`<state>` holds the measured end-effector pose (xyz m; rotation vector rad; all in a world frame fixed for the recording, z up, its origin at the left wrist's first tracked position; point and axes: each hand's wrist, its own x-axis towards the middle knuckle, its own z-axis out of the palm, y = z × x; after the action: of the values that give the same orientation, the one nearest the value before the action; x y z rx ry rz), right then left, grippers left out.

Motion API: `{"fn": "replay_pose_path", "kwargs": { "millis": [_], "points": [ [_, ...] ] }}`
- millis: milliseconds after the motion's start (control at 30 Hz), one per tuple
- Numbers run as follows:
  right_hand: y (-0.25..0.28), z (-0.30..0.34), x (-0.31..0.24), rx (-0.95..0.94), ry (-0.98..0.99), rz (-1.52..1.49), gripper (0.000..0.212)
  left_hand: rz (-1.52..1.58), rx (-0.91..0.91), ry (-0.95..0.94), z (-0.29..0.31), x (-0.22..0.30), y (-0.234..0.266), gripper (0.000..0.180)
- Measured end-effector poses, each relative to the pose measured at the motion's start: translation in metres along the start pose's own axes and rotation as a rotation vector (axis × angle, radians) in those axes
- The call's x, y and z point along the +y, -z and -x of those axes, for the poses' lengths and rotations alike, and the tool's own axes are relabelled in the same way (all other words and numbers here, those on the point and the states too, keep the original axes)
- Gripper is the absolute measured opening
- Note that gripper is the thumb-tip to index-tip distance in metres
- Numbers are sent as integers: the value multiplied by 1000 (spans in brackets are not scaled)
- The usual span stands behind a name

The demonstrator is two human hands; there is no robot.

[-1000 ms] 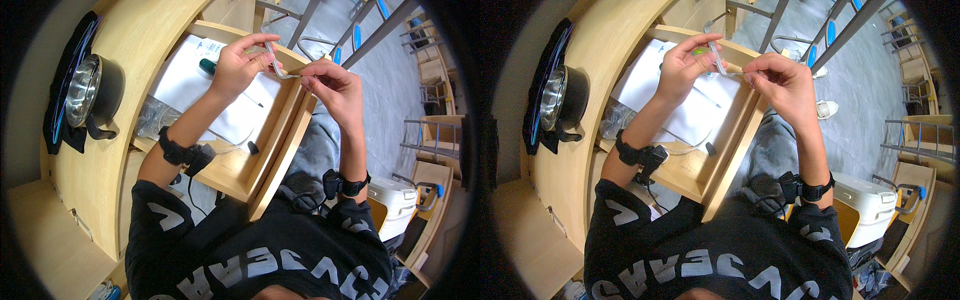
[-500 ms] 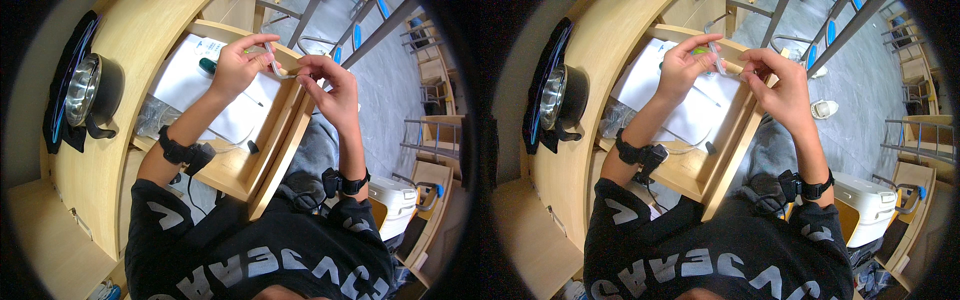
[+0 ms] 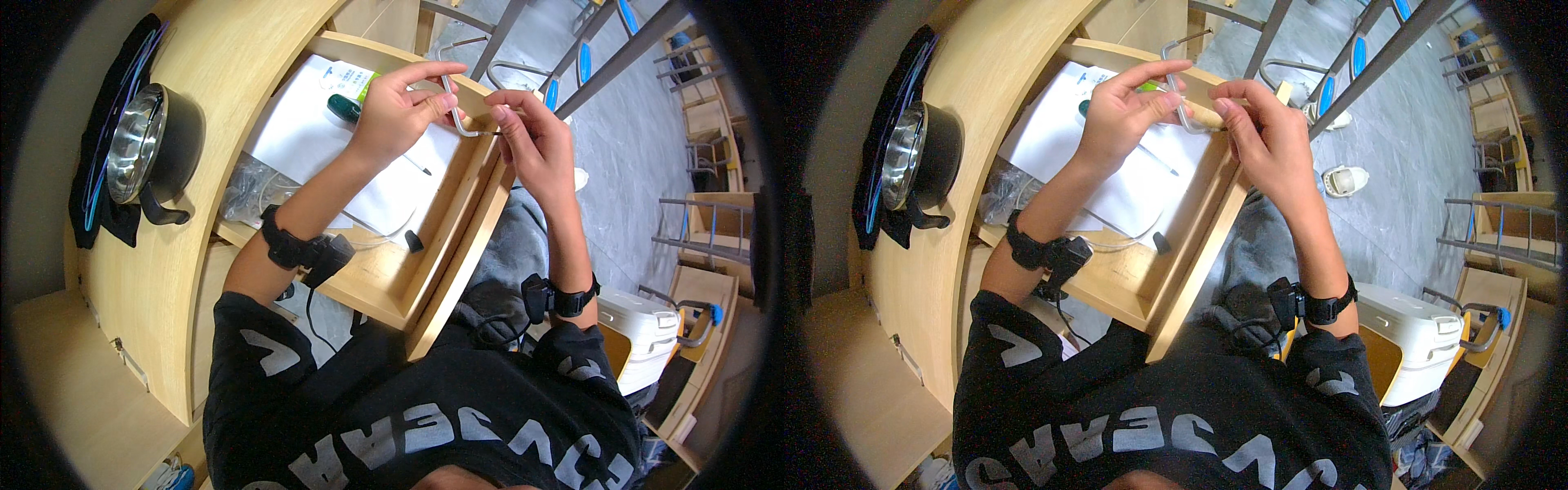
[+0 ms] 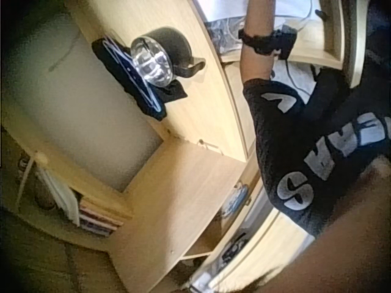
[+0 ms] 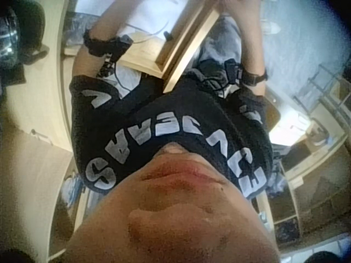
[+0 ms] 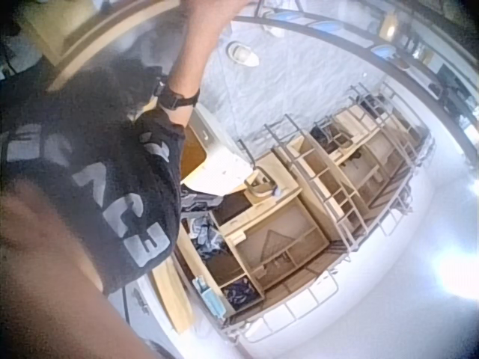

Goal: The person unscrews and removes a metal handle from a wooden drawer using a screwdriver and then wipes the interior of the drawer with a cloth.

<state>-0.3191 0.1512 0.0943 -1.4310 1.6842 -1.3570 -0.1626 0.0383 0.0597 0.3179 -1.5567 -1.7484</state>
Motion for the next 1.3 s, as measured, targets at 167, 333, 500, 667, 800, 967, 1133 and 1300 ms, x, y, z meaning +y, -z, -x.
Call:
{"fn": "replay_pose_path", "kwargs": {
  "millis": [167, 333, 500, 667, 800, 967, 1133, 1300],
  "points": [
    [4, 1, 8, -82, 113, 3, 13, 15, 14, 19, -2, 4, 2, 37],
    [2, 4, 6, -106, 17, -173, 12, 27, 22, 22, -1, 4, 1, 37],
    [4, 3, 5, -109, -12, -125, 7, 1, 8, 11, -1, 7, 2, 37],
    [3, 4, 6, -81, -57, -104, 12, 35, 6, 19, -1, 4, 2, 37],
    [5, 6, 5, -86, -124, -105, 17, 44, -12, 31, -1, 5, 1, 37],
    [5, 5, 8, -95, -43, -79, 15, 88, -23, 58, -2, 2, 2, 37],
    [8, 4, 10, -134, 24, -83, 9, 121, -26, 107, -2, 1, 4, 38],
    [4, 7, 7, -110, 91, -49, 3, 201, -32, 208, -2, 0, 6, 38]
  ]
}}
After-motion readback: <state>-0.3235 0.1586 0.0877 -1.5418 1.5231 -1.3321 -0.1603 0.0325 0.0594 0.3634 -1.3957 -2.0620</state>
